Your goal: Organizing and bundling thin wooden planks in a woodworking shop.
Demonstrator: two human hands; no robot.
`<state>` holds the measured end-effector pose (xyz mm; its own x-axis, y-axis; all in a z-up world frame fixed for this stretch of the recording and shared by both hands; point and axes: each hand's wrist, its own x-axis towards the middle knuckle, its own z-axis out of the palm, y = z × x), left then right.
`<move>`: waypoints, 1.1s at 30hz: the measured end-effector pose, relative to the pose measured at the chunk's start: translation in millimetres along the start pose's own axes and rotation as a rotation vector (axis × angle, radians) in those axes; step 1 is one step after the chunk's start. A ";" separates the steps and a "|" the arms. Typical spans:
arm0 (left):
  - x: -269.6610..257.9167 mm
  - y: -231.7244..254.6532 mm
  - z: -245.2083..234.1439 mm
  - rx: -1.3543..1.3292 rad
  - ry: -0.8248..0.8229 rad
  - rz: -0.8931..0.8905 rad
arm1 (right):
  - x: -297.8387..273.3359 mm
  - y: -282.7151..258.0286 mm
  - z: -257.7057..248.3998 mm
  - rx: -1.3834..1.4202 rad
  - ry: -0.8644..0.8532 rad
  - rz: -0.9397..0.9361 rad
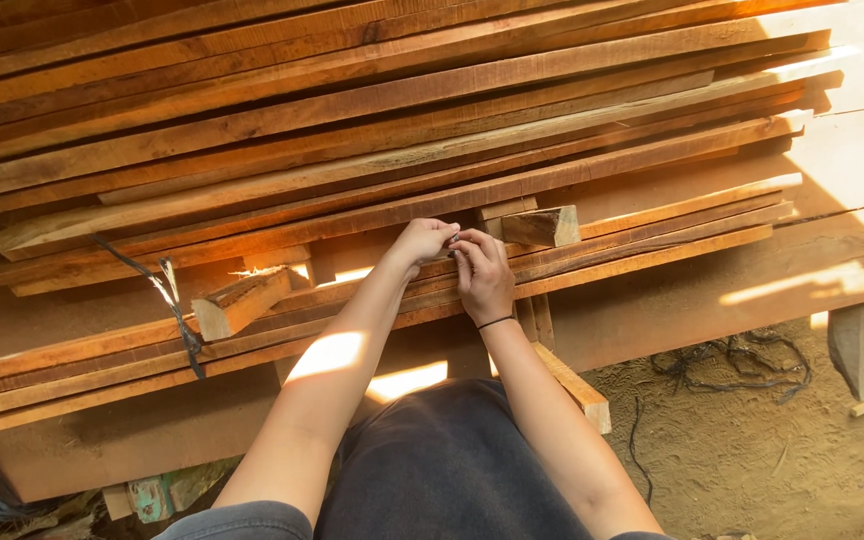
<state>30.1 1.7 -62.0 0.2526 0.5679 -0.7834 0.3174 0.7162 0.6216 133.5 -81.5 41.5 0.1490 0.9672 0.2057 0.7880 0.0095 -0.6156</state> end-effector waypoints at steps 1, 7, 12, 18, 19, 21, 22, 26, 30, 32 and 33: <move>20.1 -16.4 -2.6 0.002 0.001 -0.003 | -10.8 8.1 6.3 0.003 -0.001 0.002; 56.7 -39.4 1.4 0.500 0.222 0.108 | -32.7 11.4 -0.3 0.008 -0.048 -0.054; 33.4 -18.6 2.3 0.410 0.313 0.192 | -32.4 9.0 -5.3 0.046 -0.027 -0.045; 35.7 -27.0 4.0 0.384 0.341 0.183 | -34.6 8.2 -3.7 0.068 -0.027 -0.056; 27.0 -22.5 3.6 0.383 0.343 0.187 | -35.5 6.1 -6.1 0.068 -0.025 -0.061; 12.1 -11.6 -3.0 0.346 0.327 0.154 | -33.0 1.6 -6.4 0.009 -0.030 -0.048; 7.3 -4.3 -12.6 0.345 0.332 0.161 | -28.6 1.0 -7.0 0.009 -0.025 -0.056; -0.8 -22.5 -62.8 0.301 0.290 0.212 | -19.9 2.0 -4.5 0.148 0.007 0.083; -32.5 -26.4 -124.3 0.506 0.246 0.172 | 34.6 -1.7 9.7 0.228 0.077 0.134; -45.5 -30.2 -144.6 0.588 0.220 0.087 | 54.7 4.7 20.2 0.117 -0.185 0.287; -51.1 -29.8 -155.9 0.672 0.189 0.010 | 67.3 7.2 25.9 -0.004 -0.436 0.435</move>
<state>-134.7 14.5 -40.6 0.1151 0.6776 -0.7263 0.8280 0.3385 0.4470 133.8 -9.8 31.2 0.2000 0.8969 -0.3944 0.7120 -0.4096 -0.5704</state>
